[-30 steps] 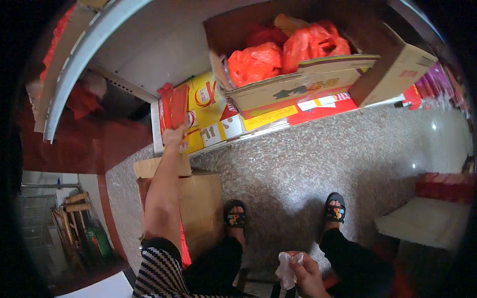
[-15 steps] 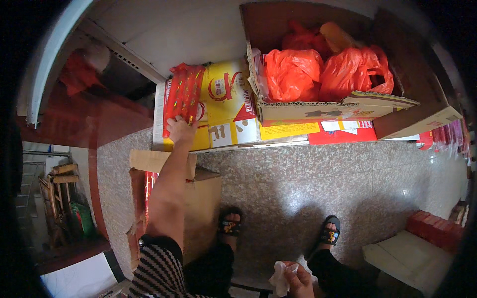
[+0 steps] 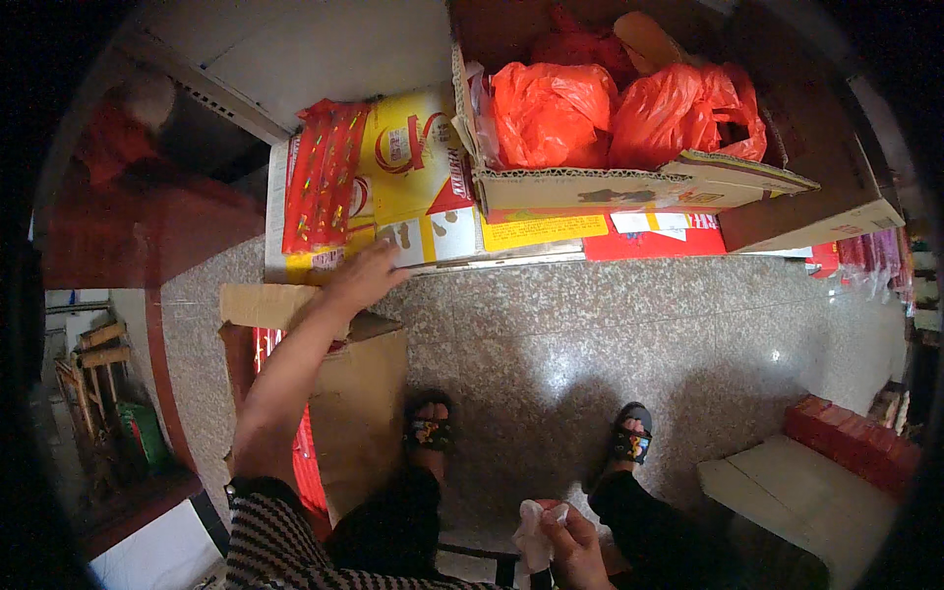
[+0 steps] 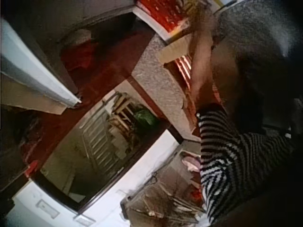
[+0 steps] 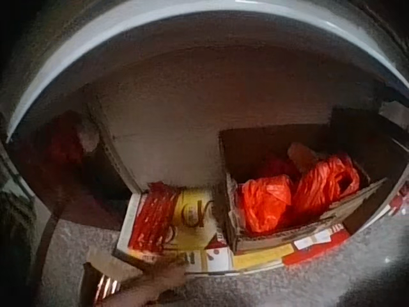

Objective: The person sorts red packaged items from a shelf into a cardboard box and wipes one item with a cloth.

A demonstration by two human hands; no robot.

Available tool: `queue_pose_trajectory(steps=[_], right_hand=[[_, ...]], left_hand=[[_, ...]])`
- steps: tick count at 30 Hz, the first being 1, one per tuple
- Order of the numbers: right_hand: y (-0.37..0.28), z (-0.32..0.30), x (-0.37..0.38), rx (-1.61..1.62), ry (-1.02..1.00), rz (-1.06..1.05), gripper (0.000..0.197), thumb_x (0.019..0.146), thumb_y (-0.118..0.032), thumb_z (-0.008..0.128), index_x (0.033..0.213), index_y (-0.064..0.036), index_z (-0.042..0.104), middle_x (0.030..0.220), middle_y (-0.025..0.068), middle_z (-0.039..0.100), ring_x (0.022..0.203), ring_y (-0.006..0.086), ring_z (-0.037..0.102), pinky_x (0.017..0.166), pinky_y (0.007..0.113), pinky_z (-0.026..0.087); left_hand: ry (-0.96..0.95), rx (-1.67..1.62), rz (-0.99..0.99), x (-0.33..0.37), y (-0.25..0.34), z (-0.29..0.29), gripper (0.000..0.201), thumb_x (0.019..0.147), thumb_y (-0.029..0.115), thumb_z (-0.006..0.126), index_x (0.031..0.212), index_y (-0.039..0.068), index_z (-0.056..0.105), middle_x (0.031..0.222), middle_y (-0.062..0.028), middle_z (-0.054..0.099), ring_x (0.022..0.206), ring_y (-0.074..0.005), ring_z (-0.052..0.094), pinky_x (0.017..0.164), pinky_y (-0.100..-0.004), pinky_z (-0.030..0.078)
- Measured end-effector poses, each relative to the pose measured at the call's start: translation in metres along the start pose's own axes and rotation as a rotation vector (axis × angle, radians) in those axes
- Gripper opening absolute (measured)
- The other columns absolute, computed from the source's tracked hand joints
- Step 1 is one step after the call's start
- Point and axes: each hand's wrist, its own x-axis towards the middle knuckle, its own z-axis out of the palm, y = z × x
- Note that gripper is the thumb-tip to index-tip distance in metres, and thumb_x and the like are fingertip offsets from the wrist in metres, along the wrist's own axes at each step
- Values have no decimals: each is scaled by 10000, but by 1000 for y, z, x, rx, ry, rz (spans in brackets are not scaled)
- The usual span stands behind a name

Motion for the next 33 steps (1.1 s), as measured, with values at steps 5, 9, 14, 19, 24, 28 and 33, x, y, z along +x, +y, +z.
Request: queue_pose_trajectory(steps=[5,9,14,19,24,28,33], right_hand=[[5,2,-4,-26,-52,-18,270,905,-249,488,1042,-20,524,865,102,606,776,202,604,689,304,483],[3,10,-10,-98,-3,-19,278,905,-256,489,1044,-18,523,856,102,612,778,204,606,693,315,487],[12,5,-5,-74,-32,-22,297,905,-284,493,1040,-22,522,842,107,610,754,202,609,654,319,497],[25,4,-6,1,-19,-22,316,907,-305,491,1037,-18,521,828,120,608,682,198,610,568,298,493],[21,8,-6,-45,-54,53,299,916,-274,474,1071,-22,514,896,105,596,721,193,597,605,303,490],[35,-4,0,-45,-116,-21,285,931,-235,441,1133,-44,505,1035,73,568,846,185,577,704,312,490],[43,-12,1,-35,-156,-69,282,939,-191,424,1177,-60,500,1147,68,541,969,194,553,794,335,483]], left_hand=[[-129,188,74,-1,0,15,222,772,61,502,989,26,533,1024,-142,556,939,-352,564,836,-433,449],[-205,227,-10,1,4,17,212,776,125,525,973,47,542,1044,-113,569,916,-321,579,852,-452,427],[204,-60,-259,-1,-30,9,512,712,330,652,1130,72,507,1200,-180,471,1121,-359,438,958,-463,329],[365,-9,-764,-13,-82,-21,991,594,544,712,1363,111,261,1384,-271,191,1275,-453,193,1036,-444,234],[98,-228,-851,-5,-107,-9,1230,483,684,701,1415,136,115,1386,-349,65,1291,-470,145,1053,-419,206],[104,-243,-844,10,-83,-9,1220,518,694,670,1406,74,110,1383,-350,44,1297,-482,88,1056,-463,172],[148,-277,-890,26,-71,-18,1175,543,652,687,1399,68,131,1397,-337,13,1302,-482,69,1028,-520,200]])
